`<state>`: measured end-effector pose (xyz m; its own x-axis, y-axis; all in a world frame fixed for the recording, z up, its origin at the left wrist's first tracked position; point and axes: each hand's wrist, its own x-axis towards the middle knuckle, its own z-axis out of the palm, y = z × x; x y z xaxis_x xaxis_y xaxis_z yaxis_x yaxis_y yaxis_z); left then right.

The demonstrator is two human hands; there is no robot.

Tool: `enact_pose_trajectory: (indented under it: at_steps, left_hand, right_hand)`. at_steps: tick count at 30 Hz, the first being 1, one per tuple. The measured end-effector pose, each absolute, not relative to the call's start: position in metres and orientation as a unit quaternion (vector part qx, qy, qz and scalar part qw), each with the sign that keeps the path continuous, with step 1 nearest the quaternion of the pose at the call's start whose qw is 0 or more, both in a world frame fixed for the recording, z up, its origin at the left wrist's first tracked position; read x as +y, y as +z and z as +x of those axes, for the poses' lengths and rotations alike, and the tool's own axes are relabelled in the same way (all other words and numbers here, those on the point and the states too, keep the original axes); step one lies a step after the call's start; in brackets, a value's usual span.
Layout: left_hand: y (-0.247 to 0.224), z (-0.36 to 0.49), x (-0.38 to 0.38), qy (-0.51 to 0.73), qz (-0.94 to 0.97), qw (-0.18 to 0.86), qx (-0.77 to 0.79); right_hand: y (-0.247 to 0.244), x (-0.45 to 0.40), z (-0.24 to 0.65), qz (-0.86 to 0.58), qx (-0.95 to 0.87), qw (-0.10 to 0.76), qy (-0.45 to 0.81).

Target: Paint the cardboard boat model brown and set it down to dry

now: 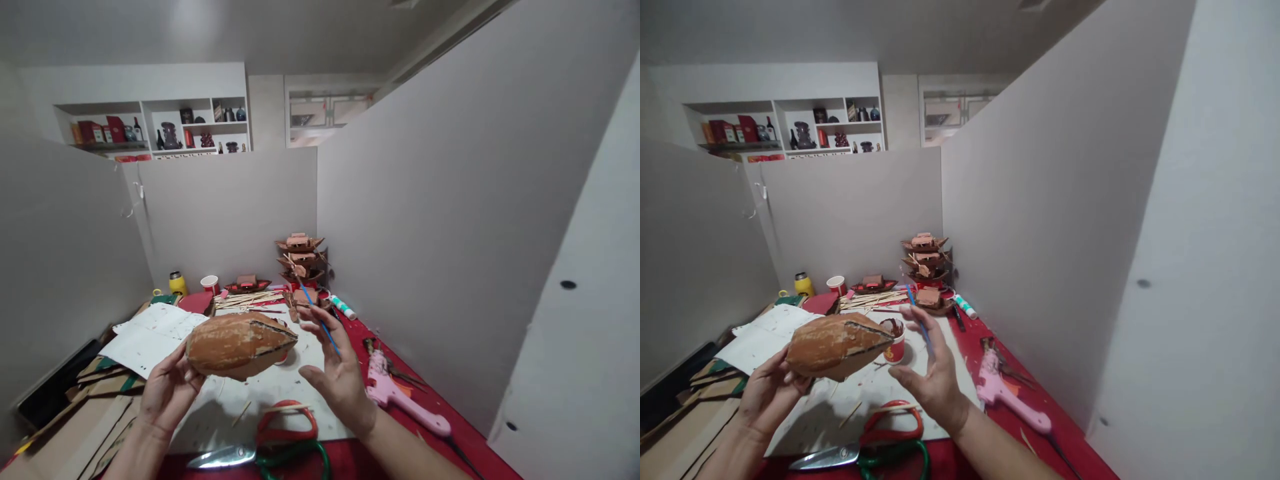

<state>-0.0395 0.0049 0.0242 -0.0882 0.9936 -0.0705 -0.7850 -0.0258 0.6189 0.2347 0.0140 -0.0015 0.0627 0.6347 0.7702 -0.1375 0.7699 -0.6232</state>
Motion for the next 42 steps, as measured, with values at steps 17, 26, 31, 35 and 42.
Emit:
enact_pose_trajectory:
  at_steps: [17,26,31,35,42]
  left_hand:
    - [0.019,-0.024,0.01,0.68,0.187,0.632,0.32]
    - [0.011,-0.025,0.006,0.61,0.306,0.671,0.291]
    - [0.009,-0.018,0.002,0.569,0.462,0.601,0.319]
    - [0.006,-0.008,-0.001,0.522,0.565,0.515,0.377]
    - [-0.001,-0.003,0.002,0.49,0.62,0.438,0.429]
  right_hand:
    - [0.013,-0.006,0.205,-0.188,-0.37,0.662,0.624]
    - [0.021,0.005,0.22,-0.164,-0.334,0.665,0.647]
    - [0.024,0.01,0.226,-0.167,-0.326,0.669,0.647]
    - [0.022,0.009,0.225,-0.179,-0.337,0.664,0.643]
    - [0.02,0.01,0.222,-0.21,-0.345,0.657,0.636]
